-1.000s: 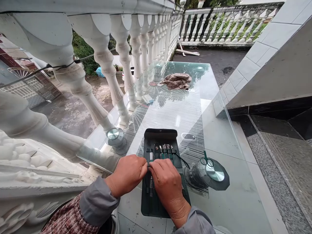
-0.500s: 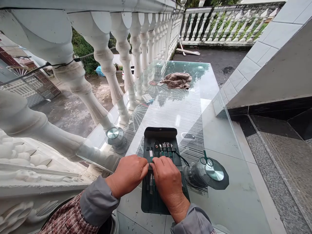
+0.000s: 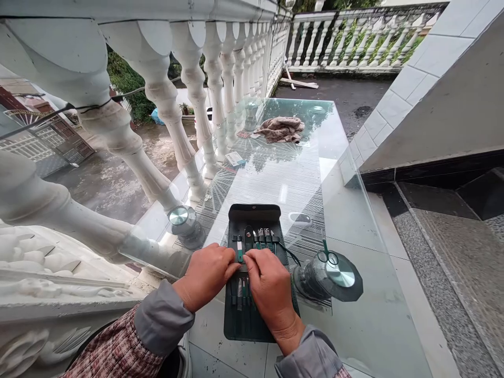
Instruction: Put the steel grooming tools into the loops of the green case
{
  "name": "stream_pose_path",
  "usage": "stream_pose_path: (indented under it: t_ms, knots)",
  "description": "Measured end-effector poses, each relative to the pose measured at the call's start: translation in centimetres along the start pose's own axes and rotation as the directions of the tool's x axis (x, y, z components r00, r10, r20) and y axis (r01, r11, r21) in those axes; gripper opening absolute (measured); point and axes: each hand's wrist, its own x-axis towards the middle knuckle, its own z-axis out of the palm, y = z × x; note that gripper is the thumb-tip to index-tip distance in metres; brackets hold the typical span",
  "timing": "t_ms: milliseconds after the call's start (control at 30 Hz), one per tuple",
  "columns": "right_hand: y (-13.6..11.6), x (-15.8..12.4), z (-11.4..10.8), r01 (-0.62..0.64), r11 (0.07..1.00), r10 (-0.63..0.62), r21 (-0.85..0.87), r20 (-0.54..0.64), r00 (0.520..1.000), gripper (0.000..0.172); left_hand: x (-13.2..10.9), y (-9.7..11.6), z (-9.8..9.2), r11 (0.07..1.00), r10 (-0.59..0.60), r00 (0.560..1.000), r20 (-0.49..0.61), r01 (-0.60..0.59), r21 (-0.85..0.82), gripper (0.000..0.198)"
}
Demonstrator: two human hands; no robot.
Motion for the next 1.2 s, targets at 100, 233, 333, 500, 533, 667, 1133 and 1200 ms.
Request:
stream_pose_path:
  t_ms: [100,233,333,500,533,667,1133,1200]
  knots:
    - [-0.1,-0.3,-0.8,-0.043,0.996,0.046,0.078,-0.029,0.999,0.017,0.3,0.2,0.1,1.000,0.009,1.000,-0.008,-0.009,0.010,0.020]
    - [-0.1,-1.2,-1.5,-0.057,0.993,0.054,0.106,0.027,0.998,0.016,0.5,0.3,0.2,0.999,0.005,1.000,-0.031,-0.004,0.039,0.018]
    - [-0.1,-1.7,-1.7,-0.058,0.990,0.054,0.125,0.038,0.998,0.016,0.8,0.3,0.4,0.998,0.020,0.997,-0.069,-0.015,0.062,0.018]
    - [-0.3,-1.9,-1.6,-0.060,0.991,0.056,0.124,0.029,0.998,0.017,1.2,0.3,0.8,0.997,0.031,0.992,-0.121,-0.021,0.080,0.018]
    - [-0.3,-1.9,-1.5,-0.061,0.991,0.057,0.122,0.032,0.998,0.017,1.3,0.3,0.8,0.997,0.025,0.992,-0.122,-0.015,0.080,0.017]
    - [-0.3,-1.8,-1.5,-0.056,0.992,0.051,0.116,0.048,0.998,0.018,1.4,0.2,0.9,0.996,0.002,0.992,-0.125,0.009,0.087,0.015]
    - [3.4,-0.3,-6.6,-0.130,0.988,0.112,-0.082,-0.194,0.975,0.015,1.0,0.0,0.5,0.995,0.017,0.993,-0.117,-0.006,0.095,0.014]
    - [5.9,0.0,-8.4,-0.254,0.949,0.217,-0.185,-0.202,0.955,0.023,0.9,0.1,0.1,0.996,0.011,0.992,-0.124,0.000,0.087,0.014]
